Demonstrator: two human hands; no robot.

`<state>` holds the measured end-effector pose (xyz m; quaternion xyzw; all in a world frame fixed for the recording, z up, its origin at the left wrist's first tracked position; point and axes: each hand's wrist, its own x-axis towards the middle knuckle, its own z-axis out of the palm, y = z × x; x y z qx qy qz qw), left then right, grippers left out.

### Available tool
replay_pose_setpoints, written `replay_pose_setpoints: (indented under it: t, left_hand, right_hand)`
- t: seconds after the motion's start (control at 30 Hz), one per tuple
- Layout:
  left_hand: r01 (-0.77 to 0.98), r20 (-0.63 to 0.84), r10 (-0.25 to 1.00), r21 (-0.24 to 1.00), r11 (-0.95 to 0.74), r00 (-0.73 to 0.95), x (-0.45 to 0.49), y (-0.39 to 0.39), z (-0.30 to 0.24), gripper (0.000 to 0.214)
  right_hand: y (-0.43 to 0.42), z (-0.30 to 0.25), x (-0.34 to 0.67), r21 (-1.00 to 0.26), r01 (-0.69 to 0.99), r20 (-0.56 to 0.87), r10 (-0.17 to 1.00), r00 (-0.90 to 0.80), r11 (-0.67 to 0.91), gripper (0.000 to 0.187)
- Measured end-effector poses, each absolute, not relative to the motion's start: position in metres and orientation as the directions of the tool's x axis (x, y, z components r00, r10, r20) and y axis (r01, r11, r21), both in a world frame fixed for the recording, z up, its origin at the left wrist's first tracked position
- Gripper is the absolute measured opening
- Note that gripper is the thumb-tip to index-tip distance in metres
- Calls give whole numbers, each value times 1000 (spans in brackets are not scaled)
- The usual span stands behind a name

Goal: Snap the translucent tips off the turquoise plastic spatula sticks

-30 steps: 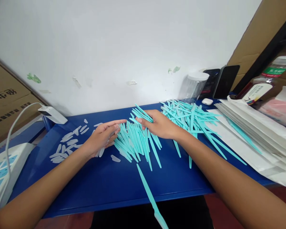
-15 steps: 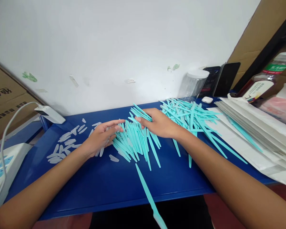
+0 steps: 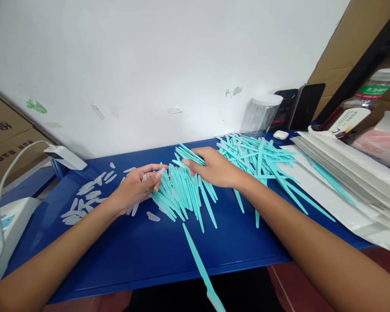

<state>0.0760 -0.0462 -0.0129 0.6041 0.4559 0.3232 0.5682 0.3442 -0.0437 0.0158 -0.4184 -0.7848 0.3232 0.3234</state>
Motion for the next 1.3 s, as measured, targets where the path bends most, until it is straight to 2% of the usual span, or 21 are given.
replay_pose_setpoints:
  t: [0.07, 0.27, 0.5, 1.0, 1.3]
  left_hand:
    - [211, -121, 923, 976, 45, 365, 76, -46, -13, 41]
    - [261, -151, 921, 964, 56, 360, 74, -45, -11, 48]
    - [300, -145, 928, 953, 38, 343, 74, -44, -14, 45]
    - [253, -169, 925, 964, 83, 341, 74, -46, -8, 42]
    - [240, -135, 948, 969, 65, 290, 75, -47, -8, 47]
  right_hand:
    - [-43, 16, 344, -772, 452, 242, 864, -441, 446, 46]
    - [-44, 14, 345, -778, 462, 211, 870, -446, 426, 45]
    - [-45, 17, 343, -776, 466, 209, 870, -446, 425, 46]
    - [-43, 14, 344, -754, 484, 224, 867, -446, 444, 43]
    - [-48, 27, 348, -829, 446, 159, 907, -390, 337, 37]
